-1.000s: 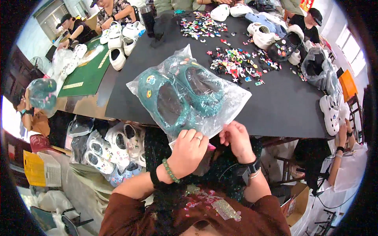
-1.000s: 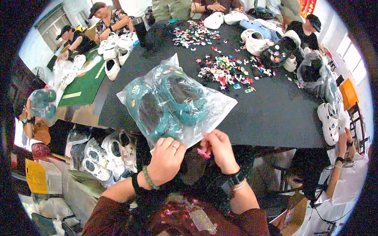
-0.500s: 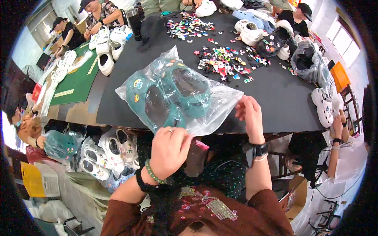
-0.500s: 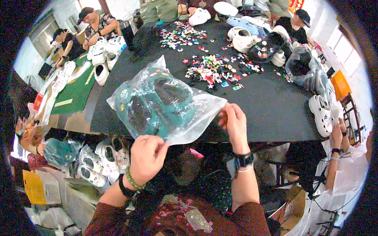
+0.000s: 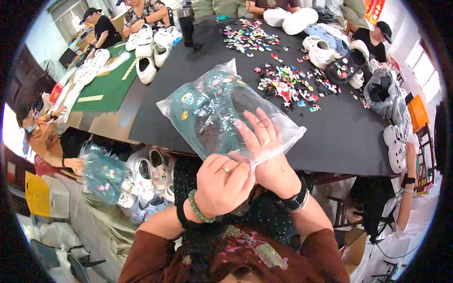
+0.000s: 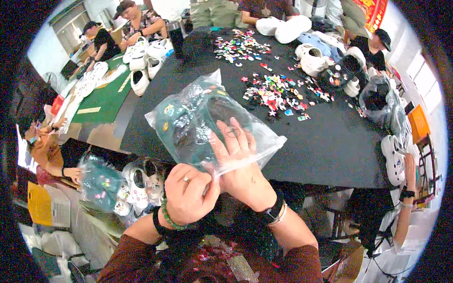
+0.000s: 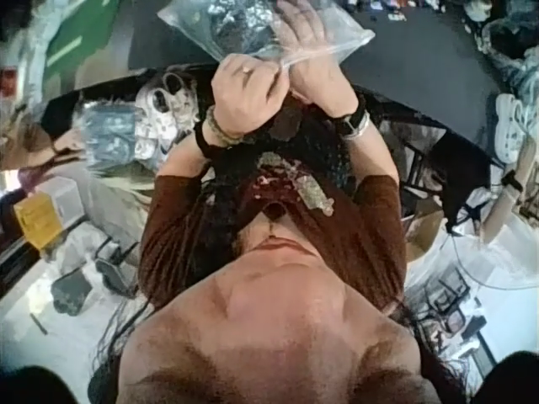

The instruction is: Apply decorative charms (Jibbitz) to clog-style shoes and organize them into bags.

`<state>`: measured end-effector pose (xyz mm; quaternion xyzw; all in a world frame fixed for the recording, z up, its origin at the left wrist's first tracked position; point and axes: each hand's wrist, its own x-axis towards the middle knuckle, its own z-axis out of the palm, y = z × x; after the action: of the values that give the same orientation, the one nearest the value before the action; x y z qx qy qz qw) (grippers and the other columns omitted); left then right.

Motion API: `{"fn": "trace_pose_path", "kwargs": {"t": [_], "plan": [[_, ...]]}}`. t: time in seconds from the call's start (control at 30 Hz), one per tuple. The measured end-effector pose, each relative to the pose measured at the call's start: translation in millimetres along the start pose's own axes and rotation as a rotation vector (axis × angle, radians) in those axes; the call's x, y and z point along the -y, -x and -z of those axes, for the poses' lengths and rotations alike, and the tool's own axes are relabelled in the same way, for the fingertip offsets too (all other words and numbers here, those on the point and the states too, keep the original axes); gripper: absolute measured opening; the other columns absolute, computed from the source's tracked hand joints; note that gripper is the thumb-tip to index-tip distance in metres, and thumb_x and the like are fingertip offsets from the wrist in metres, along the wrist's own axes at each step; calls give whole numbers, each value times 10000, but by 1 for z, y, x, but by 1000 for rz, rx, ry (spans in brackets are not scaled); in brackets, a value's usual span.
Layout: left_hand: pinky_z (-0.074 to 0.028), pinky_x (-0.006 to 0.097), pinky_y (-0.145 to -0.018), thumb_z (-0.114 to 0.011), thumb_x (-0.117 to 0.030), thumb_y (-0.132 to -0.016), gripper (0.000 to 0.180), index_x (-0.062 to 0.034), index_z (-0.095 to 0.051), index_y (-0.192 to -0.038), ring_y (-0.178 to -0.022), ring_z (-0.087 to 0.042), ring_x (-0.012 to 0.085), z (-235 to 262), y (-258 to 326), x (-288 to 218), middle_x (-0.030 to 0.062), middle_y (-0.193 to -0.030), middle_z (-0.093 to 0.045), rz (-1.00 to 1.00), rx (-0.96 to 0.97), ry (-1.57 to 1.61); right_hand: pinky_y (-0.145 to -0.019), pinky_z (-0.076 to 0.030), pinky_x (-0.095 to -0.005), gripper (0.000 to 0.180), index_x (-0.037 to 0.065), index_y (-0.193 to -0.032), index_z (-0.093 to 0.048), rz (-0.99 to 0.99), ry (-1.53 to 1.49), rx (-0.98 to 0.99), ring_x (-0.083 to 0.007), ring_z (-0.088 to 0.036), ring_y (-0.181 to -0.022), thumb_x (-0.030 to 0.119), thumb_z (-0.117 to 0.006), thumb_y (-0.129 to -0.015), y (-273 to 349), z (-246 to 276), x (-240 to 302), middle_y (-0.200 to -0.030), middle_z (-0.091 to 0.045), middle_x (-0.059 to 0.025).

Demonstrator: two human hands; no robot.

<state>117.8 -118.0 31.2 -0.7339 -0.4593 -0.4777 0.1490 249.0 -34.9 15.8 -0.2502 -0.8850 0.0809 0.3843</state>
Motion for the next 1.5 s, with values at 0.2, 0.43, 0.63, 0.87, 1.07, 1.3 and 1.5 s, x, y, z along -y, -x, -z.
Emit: {"fn": "trace_pose_path", "kwargs": {"t": [0.2, 0.43, 0.63, 0.87, 1.07, 1.3, 1.5], "plan": [[-468, 368, -592, -770, -15, -665, 212, -44, -599, -785, -610, -573, 253, 8, 5, -1, 58, -691, -566, -18, 32, 15, -1015, -357, -546, 487, 112, -1123, -653, 31, 237, 290, -400, -510, -1064, 451, -708, -776, -21, -7, -7, -1033, -531, -198], [-489, 351, -650, -863, -278, -675, 368, -45, -642, -855, -705, -596, 258, 12, 4, 5, 61, -753, -602, 39, 141, 120, -797, -436, -462, 388, 129, -1047, -665, 200, 200, 356, -362, -566, -927, 360, -721, -741, -36, -16, -25, -916, -569, -175], [-482, 411, -722, -755, -140, -766, 183, -54, -640, -880, -804, -605, 332, 40, -8, 57, 127, -858, -631, 196, 68, 52, -761, -472, -470, 335, 82, -1017, -648, 84, 86, 437, -361, -607, -885, 114, -707, -689, -34, -24, -41, -900, -627, -149], [-458, 444, -817, -638, -294, -941, 305, 8, -614, -970, -932, -584, 347, 30, -11, 201, 167, -975, -636, 297, 6, -269, -719, -433, -429, 221, 122, -794, -605, 255, 39, 437, -331, -551, -800, 94, -696, -595, -24, 13, -35, -767, -509, -94], [-483, 351, -688, -640, -425, -933, 457, 29, -639, -991, -748, -609, 193, 11, -17, 210, 81, -845, -669, 1194, 552, 500, -672, -404, -443, 181, 119, -834, -614, 372, 48, 416, -311, -522, -752, 186, -635, -667, -12, 40, -25, -717, -437, -72], [-478, 318, -614, -679, -239, -876, 251, 11, -670, -855, -640, -585, 154, 27, -13, 235, 71, -698, -647, 806, 193, 125, -736, -432, -420, 144, 111, -824, -599, 445, 38, 397, -279, -526, -755, 171, -628, -696, 7, 74, -24, -729, -417, -55], [-455, 326, -565, -684, -213, -880, 213, -2, -665, -862, -570, -575, 153, 48, -40, 228, 95, -651, -633, 669, 61, -49, -772, -465, -435, 125, 105, -824, -604, 415, 112, 279, -289, -550, -794, 145, -663, -721, 8, 85, -27, -774, -468, -66]]}}
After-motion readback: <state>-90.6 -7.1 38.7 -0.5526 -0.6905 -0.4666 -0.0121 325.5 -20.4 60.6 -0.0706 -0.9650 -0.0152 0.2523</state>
